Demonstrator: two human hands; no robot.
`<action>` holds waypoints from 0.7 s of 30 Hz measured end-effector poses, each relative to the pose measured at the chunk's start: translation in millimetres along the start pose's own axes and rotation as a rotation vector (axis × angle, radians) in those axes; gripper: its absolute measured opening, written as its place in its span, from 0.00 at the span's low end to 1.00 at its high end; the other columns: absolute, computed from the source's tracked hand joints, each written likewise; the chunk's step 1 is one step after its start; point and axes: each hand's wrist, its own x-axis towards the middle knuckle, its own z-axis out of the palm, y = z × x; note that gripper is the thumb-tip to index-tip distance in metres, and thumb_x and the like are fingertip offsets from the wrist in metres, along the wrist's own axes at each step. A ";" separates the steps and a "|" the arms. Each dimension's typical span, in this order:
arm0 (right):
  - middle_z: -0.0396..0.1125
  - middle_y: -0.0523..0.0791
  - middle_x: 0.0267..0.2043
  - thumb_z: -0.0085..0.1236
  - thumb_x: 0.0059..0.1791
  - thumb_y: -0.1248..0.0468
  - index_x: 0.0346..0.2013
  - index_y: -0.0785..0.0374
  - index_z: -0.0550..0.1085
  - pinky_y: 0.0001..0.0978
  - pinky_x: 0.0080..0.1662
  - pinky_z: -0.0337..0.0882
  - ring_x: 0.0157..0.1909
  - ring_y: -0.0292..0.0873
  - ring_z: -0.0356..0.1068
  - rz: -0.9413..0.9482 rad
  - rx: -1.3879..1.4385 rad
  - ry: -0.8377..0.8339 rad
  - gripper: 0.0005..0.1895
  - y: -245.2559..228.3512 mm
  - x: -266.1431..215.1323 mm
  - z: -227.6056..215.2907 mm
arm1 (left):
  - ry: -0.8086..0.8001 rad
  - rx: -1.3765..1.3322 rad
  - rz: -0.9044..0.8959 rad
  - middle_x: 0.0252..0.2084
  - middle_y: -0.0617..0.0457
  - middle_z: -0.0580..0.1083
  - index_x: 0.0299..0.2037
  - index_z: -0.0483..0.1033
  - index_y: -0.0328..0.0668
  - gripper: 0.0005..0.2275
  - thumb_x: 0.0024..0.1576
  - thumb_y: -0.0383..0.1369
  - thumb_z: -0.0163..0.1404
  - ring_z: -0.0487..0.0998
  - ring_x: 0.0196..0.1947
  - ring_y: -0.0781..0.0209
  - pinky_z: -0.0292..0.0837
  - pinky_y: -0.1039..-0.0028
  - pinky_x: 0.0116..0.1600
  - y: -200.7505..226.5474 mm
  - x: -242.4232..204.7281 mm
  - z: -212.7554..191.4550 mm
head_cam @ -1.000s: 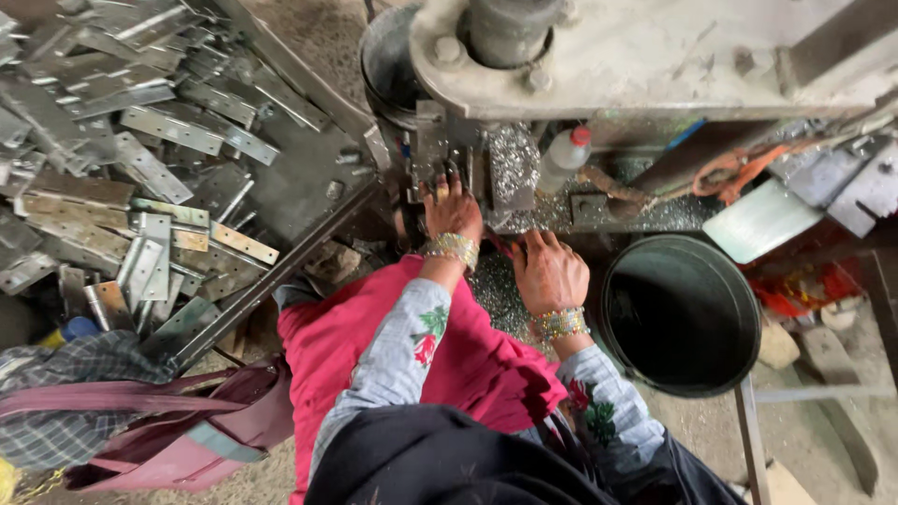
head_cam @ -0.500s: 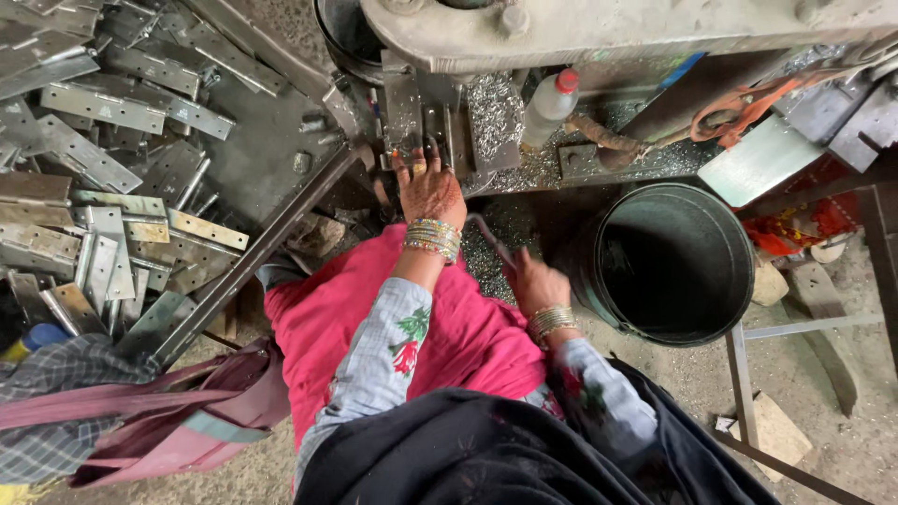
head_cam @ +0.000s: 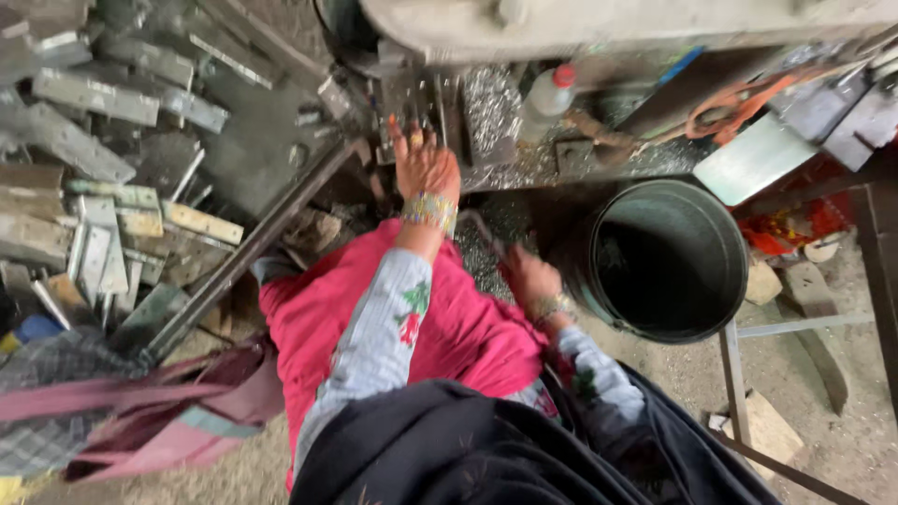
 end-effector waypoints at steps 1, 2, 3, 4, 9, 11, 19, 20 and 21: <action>0.75 0.55 0.38 0.52 0.53 0.46 0.53 0.57 0.67 0.56 0.40 0.73 0.40 0.63 0.74 0.008 0.031 0.014 0.22 0.9 4.5 1.6 | 0.048 -0.025 0.007 0.63 0.50 0.73 0.47 0.83 0.45 0.17 0.63 0.38 0.39 0.61 0.72 0.48 0.27 0.41 0.75 0.9 4.2 0.3; 0.75 0.56 0.38 0.52 0.54 0.46 0.53 0.57 0.68 0.56 0.41 0.72 0.41 0.63 0.74 0.005 0.060 0.007 0.21 3.1 3.0 9.0 | 0.079 -0.046 0.000 0.63 0.50 0.73 0.46 0.83 0.45 0.17 0.63 0.38 0.39 0.61 0.72 0.47 0.28 0.41 0.74 -1.0 -2.4 4.3; 0.75 0.56 0.38 0.52 0.54 0.46 0.53 0.57 0.68 0.56 0.42 0.72 0.42 0.63 0.74 0.003 0.090 0.000 0.21 7.3 0.8 16.6 | 0.110 -0.067 -0.006 0.63 0.50 0.73 0.46 0.83 0.45 0.17 0.62 0.38 0.40 0.62 0.71 0.46 0.30 0.41 0.74 -2.9 -6.9 7.7; 0.75 0.56 0.39 0.52 0.54 0.46 0.52 0.57 0.69 0.56 0.42 0.72 0.43 0.63 0.74 0.011 0.097 -0.023 0.21 9.9 -6.5 26.3 | 0.130 -0.055 -0.017 0.64 0.48 0.74 0.49 0.83 0.45 0.16 0.63 0.37 0.40 0.63 0.71 0.46 0.32 0.43 0.76 -6.0 -18.1 11.1; 0.75 0.57 0.40 0.52 0.53 0.45 0.50 0.58 0.70 0.56 0.44 0.72 0.45 0.64 0.74 0.005 0.099 -0.070 0.22 11.8 10.5 13.2 | 0.091 0.034 -0.034 0.63 0.44 0.73 0.47 0.83 0.44 0.15 0.62 0.36 0.41 0.62 0.72 0.45 0.34 0.42 0.76 -5.3 -15.0 -14.4; 0.75 0.56 0.41 0.51 0.53 0.45 0.51 0.58 0.69 0.56 0.44 0.73 0.46 0.63 0.75 0.067 0.028 -0.100 0.22 13.9 11.6 12.2 | 0.009 0.040 -0.001 0.62 0.44 0.72 0.41 0.84 0.43 0.16 0.59 0.38 0.41 0.61 0.71 0.44 0.33 0.38 0.74 4.4 -16.0 -22.5; 0.73 0.59 0.38 0.54 0.50 0.46 0.49 0.61 0.70 0.58 0.40 0.72 0.43 0.68 0.72 -0.153 0.276 0.041 0.24 22.5 10.7 40.0 | 0.112 -0.044 0.001 0.59 0.46 0.75 0.39 0.85 0.44 0.15 0.57 0.37 0.43 0.64 0.68 0.44 0.35 0.35 0.73 -6.7 -30.2 -33.3; 0.73 0.59 0.38 0.54 0.50 0.46 0.49 0.61 0.70 0.58 0.41 0.72 0.43 0.68 0.72 -0.123 0.246 0.024 0.24 27.1 16.6 33.1 | 0.133 -0.062 0.002 0.58 0.46 0.76 0.39 0.85 0.44 0.15 0.57 0.37 0.43 0.66 0.67 0.44 0.37 0.36 0.73 -3.7 -23.1 -34.1; 0.73 0.59 0.39 0.54 0.50 0.46 0.49 0.61 0.70 0.58 0.41 0.72 0.43 0.68 0.72 -0.061 0.193 0.000 0.23 31.1 21.8 26.5 | 0.036 -0.059 -0.028 0.57 0.47 0.77 0.40 0.85 0.45 0.15 0.60 0.36 0.42 0.68 0.66 0.45 0.36 0.36 0.75 -1.2 -11.1 -34.7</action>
